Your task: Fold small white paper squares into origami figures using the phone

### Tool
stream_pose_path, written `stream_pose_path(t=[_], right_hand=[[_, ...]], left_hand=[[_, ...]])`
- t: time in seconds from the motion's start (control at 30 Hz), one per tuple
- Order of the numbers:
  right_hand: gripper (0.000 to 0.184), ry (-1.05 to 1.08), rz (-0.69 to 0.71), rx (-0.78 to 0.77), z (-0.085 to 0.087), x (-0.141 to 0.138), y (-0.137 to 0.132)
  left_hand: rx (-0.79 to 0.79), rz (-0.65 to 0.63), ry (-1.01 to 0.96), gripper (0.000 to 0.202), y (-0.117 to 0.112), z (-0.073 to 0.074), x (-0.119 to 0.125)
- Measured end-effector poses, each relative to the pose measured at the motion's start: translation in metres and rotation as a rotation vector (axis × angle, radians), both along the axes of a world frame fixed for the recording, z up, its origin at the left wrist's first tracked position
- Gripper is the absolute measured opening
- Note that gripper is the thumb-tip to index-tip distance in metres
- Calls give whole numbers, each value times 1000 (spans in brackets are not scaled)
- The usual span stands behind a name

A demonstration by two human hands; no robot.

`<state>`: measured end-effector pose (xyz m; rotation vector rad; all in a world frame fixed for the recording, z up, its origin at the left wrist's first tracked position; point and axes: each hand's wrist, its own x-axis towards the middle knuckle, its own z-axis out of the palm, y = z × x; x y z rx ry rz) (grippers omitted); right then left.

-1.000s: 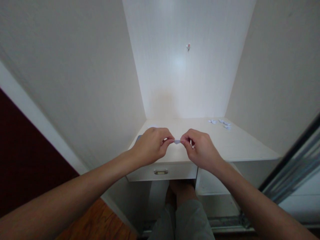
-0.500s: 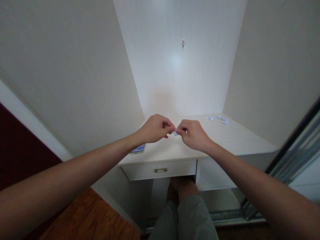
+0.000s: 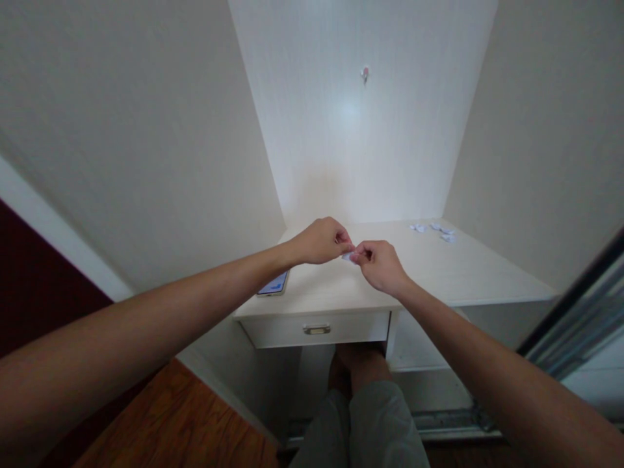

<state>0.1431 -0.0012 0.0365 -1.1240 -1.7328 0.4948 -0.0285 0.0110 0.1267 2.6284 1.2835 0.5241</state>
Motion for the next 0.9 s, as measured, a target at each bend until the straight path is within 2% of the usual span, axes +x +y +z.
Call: stream_pose_path(t=[0.17, 0.37, 0.6, 0.67, 0.8, 0.9], right_hand=[[16, 120, -17, -38, -13, -4, 10], [20, 206, -2, -38, -21, -9, 11], [18, 233, -35, -48, -23, -17, 12], [18, 258, 0, -65, -26, -21, 13], [22, 276, 135, -114, -37, -26, 15], [28, 245, 148, -138, -48, -24, 15]], left_hand=[[-137, 12, -38, 21, 6, -8, -4], [-101, -2, -38, 17, 2, -17, -7], [-83, 19, 10, 24, -1, -23, -14], [-38, 30, 17, 24, -2, -26, -16], [30, 69, 9, 19, -2, -37, -23], [-132, 76, -101, 21, 0, -54, -29]])
